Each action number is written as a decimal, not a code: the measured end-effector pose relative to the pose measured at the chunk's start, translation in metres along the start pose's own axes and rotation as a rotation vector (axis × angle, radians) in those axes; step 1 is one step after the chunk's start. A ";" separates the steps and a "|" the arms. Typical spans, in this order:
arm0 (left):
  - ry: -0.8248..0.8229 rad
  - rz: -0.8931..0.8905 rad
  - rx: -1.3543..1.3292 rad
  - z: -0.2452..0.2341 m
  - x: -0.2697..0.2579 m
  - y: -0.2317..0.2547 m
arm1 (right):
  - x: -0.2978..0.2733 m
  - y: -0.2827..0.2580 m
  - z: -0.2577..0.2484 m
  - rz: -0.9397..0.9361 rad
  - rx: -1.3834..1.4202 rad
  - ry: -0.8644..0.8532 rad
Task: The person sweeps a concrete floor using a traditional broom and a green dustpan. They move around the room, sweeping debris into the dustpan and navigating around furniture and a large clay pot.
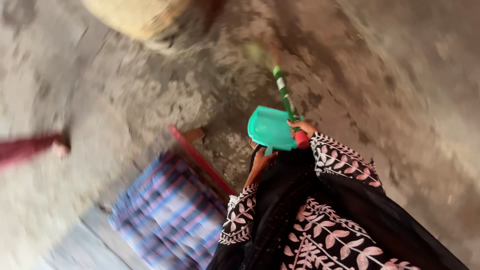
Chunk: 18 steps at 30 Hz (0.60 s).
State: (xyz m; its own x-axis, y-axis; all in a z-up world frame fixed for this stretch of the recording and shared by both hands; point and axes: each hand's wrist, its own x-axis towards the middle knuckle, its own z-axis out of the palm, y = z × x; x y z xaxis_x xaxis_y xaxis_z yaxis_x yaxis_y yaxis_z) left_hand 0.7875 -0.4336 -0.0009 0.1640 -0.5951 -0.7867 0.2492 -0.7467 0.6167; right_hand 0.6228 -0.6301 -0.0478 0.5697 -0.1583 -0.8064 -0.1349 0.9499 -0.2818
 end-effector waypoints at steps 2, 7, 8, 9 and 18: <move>-0.043 0.048 0.129 -0.005 0.003 0.007 | -0.025 0.025 -0.016 -0.126 0.066 0.197; -0.266 0.064 0.382 0.005 0.015 0.019 | -0.075 0.095 -0.021 -0.403 0.307 0.605; -0.342 0.053 0.425 0.006 0.015 0.016 | -0.081 0.108 -0.019 -0.467 0.385 0.671; -0.415 0.042 0.464 0.005 0.014 0.014 | -0.085 0.120 -0.014 -0.531 0.457 0.736; -0.649 -0.105 0.666 0.001 0.001 -0.008 | -0.149 0.191 -0.043 -0.431 1.146 0.895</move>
State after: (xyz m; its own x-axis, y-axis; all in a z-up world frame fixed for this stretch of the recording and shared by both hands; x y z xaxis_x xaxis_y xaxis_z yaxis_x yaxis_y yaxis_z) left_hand 0.7851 -0.4283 -0.0063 -0.4436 -0.4144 -0.7946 -0.3986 -0.7029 0.5891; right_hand 0.4773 -0.4361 -0.0037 -0.3221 -0.1764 -0.9301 0.8331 0.4137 -0.3670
